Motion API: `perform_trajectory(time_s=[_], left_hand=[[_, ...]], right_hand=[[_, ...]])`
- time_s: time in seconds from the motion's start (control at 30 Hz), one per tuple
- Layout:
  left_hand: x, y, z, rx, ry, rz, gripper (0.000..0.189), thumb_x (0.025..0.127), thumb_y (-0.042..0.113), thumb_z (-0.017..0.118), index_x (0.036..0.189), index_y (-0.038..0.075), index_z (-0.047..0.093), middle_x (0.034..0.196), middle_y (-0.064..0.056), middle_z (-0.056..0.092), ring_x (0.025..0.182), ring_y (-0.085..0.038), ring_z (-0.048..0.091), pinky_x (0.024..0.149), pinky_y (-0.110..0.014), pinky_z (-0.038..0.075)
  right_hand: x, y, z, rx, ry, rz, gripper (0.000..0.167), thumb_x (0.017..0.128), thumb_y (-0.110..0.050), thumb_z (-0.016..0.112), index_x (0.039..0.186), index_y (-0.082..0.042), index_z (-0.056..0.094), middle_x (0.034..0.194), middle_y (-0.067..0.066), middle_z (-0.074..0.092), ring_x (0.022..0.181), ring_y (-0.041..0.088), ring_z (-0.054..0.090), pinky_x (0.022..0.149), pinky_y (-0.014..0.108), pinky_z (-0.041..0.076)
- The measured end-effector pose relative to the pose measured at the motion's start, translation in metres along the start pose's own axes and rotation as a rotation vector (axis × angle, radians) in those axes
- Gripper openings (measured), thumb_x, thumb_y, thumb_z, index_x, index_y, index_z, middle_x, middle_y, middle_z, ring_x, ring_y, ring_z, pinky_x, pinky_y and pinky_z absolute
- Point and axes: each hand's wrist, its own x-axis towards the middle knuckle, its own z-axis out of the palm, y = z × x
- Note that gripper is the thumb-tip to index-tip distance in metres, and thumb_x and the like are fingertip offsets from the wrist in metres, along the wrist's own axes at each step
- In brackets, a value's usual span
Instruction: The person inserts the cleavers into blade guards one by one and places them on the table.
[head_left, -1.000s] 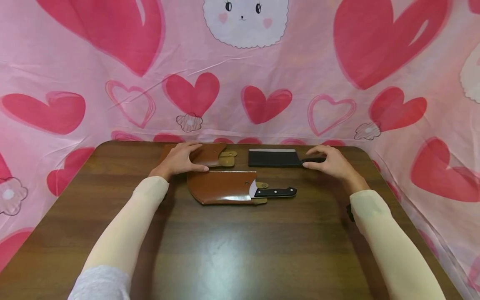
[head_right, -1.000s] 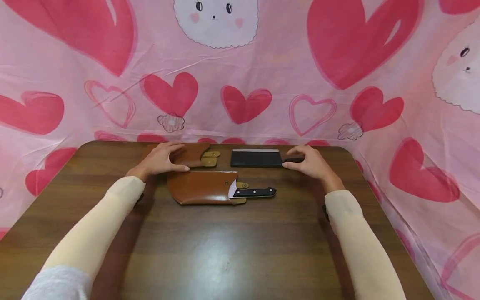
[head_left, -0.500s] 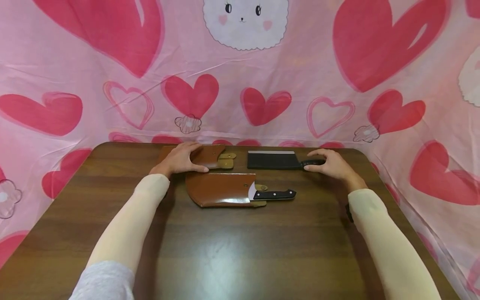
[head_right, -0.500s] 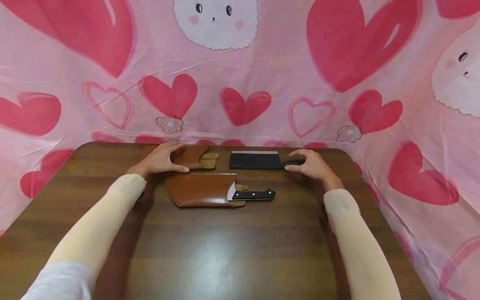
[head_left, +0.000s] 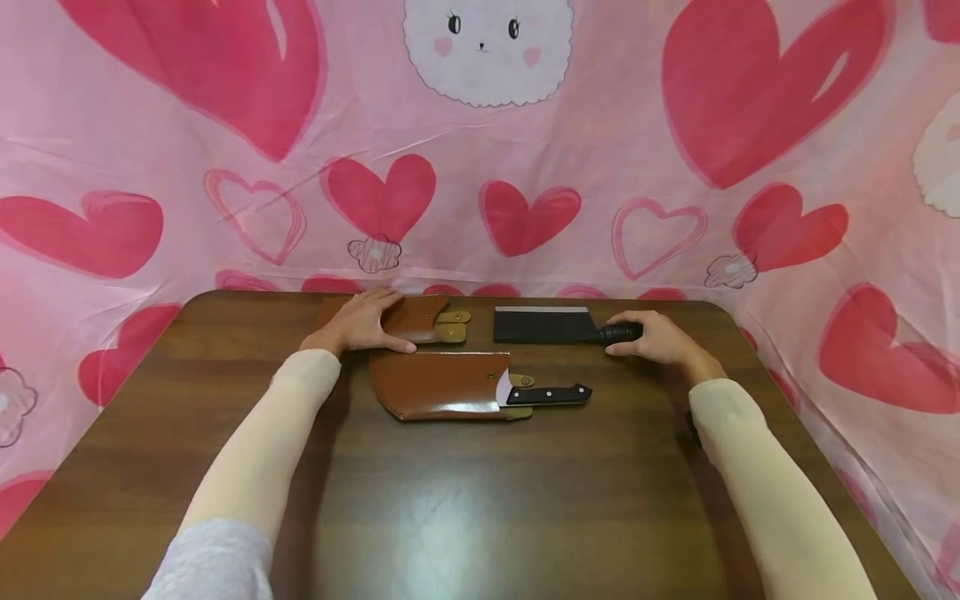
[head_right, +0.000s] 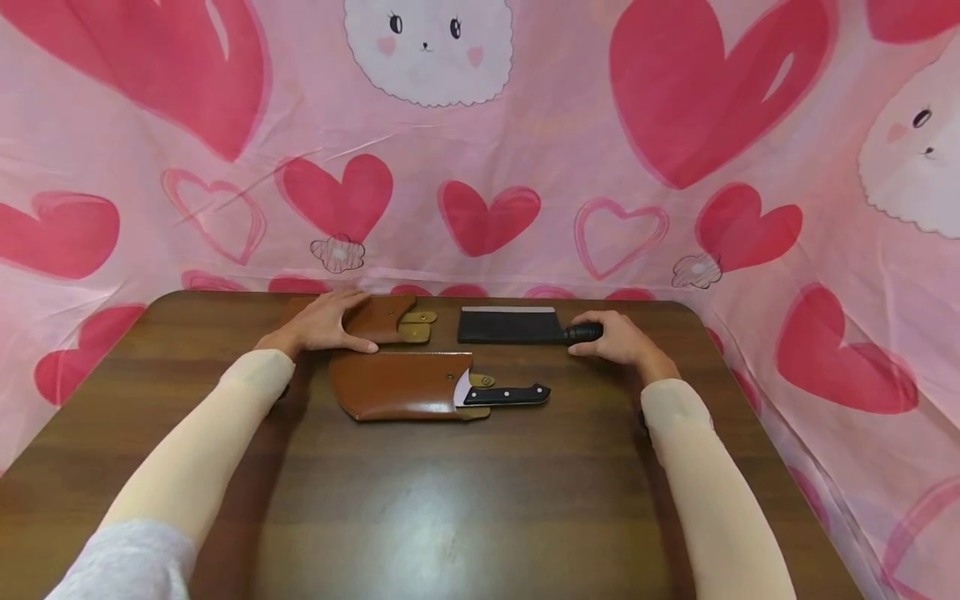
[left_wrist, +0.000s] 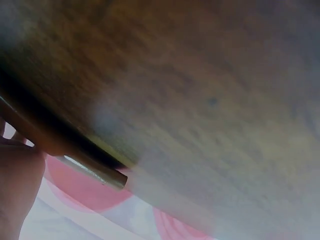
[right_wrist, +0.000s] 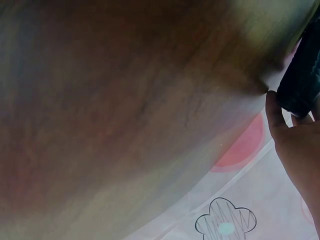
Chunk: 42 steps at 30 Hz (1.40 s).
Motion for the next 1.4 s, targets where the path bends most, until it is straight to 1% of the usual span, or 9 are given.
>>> perform_trajectory(time_s=[0.2, 0.4, 0.53, 0.6, 0.7, 0.8, 0.93, 1.17, 1.4], left_hand=[[0.005, -0.003, 0.001, 0.035, -0.021, -0.001, 0.119, 0.071, 0.071, 0.077, 0.158, 0.002, 0.033, 0.163, -0.023, 0.023, 0.151, -0.043, 0.015, 0.118, -0.064, 0.006], [0.006, -0.003, 0.000, 0.028, -0.042, 0.010, 0.114, 0.072, 0.066, 0.079, 0.155, 0.000, 0.037, 0.162, -0.022, 0.029, 0.151, -0.042, 0.016, 0.120, -0.059, 0.007], [0.006, 0.001, -0.002, 0.008, -0.029, 0.039, 0.110, 0.073, 0.063, 0.080, 0.151, -0.004, 0.043, 0.159, -0.023, 0.034, 0.148, -0.046, 0.020, 0.119, -0.059, 0.011], [0.007, 0.002, -0.003, -0.005, -0.016, 0.038, 0.107, 0.073, 0.062, 0.081, 0.150, -0.003, 0.045, 0.159, -0.022, 0.034, 0.147, -0.046, 0.021, 0.119, -0.059, 0.013], [0.006, 0.003, -0.004, -0.033, 0.001, 0.027, 0.102, 0.074, 0.060, 0.082, 0.149, 0.000, 0.049, 0.159, -0.019, 0.035, 0.147, -0.045, 0.021, 0.118, -0.059, 0.017], [0.004, 0.003, -0.005, -0.073, 0.015, 0.013, 0.096, 0.074, 0.059, 0.084, 0.147, 0.003, 0.053, 0.160, -0.017, 0.034, 0.147, -0.043, 0.021, 0.117, -0.059, 0.021], [0.000, 0.002, -0.006, -0.108, 0.044, -0.003, 0.092, 0.074, 0.055, 0.086, 0.143, 0.002, 0.057, 0.157, -0.018, 0.037, 0.145, -0.043, 0.024, 0.115, -0.059, 0.025], [0.002, 0.004, -0.004, -0.157, 0.052, 0.009, 0.094, 0.073, 0.054, 0.088, 0.139, -0.005, 0.057, 0.147, -0.022, 0.043, 0.135, -0.041, 0.040, 0.112, -0.056, 0.033], [0.002, 0.003, -0.004, -0.156, 0.069, 0.025, 0.095, 0.071, 0.054, 0.089, 0.140, -0.004, 0.057, 0.147, -0.022, 0.044, 0.135, -0.040, 0.040, 0.111, -0.056, 0.034]], right_hand=[[0.001, -0.002, 0.002, -0.029, -0.004, -0.031, 0.054, 0.088, -0.029, 0.081, 0.134, -0.005, 0.064, 0.132, 0.024, 0.062, 0.123, 0.041, 0.053, 0.106, 0.062, 0.036], [0.005, -0.005, 0.006, -0.057, -0.010, -0.065, 0.048, 0.091, -0.021, 0.079, 0.132, -0.001, 0.065, 0.131, 0.024, 0.063, 0.124, 0.044, 0.054, 0.106, 0.061, 0.038], [0.005, -0.006, 0.005, -0.070, 0.007, -0.078, 0.043, 0.092, -0.016, 0.077, 0.129, 0.002, 0.066, 0.127, 0.026, 0.064, 0.121, 0.044, 0.056, 0.103, 0.061, 0.040], [0.005, -0.006, 0.005, -0.065, 0.017, -0.088, 0.041, 0.092, -0.016, 0.077, 0.128, 0.002, 0.066, 0.124, 0.027, 0.065, 0.117, 0.043, 0.057, 0.101, 0.060, 0.041], [0.005, -0.005, 0.005, -0.054, 0.036, -0.102, 0.038, 0.092, -0.014, 0.076, 0.125, 0.003, 0.066, 0.120, 0.026, 0.066, 0.110, 0.041, 0.059, 0.099, 0.059, 0.042], [0.005, -0.005, 0.007, -0.033, 0.040, -0.095, 0.035, 0.092, -0.012, 0.076, 0.122, 0.002, 0.066, 0.117, 0.024, 0.066, 0.107, 0.038, 0.059, 0.098, 0.056, 0.043], [0.005, -0.006, 0.012, -0.007, 0.018, -0.095, 0.034, 0.093, -0.012, 0.075, 0.121, 0.002, 0.065, 0.117, 0.023, 0.066, 0.107, 0.037, 0.058, 0.097, 0.053, 0.043], [0.004, -0.008, 0.011, -0.002, 0.058, -0.128, 0.030, 0.091, -0.008, 0.076, 0.117, 0.004, 0.066, 0.111, 0.021, 0.068, 0.100, 0.034, 0.060, 0.093, 0.051, 0.045], [0.002, -0.007, 0.010, -0.003, 0.070, -0.141, 0.031, 0.091, -0.009, 0.076, 0.118, 0.004, 0.067, 0.110, 0.021, 0.069, 0.098, 0.032, 0.060, 0.091, 0.049, 0.046]])
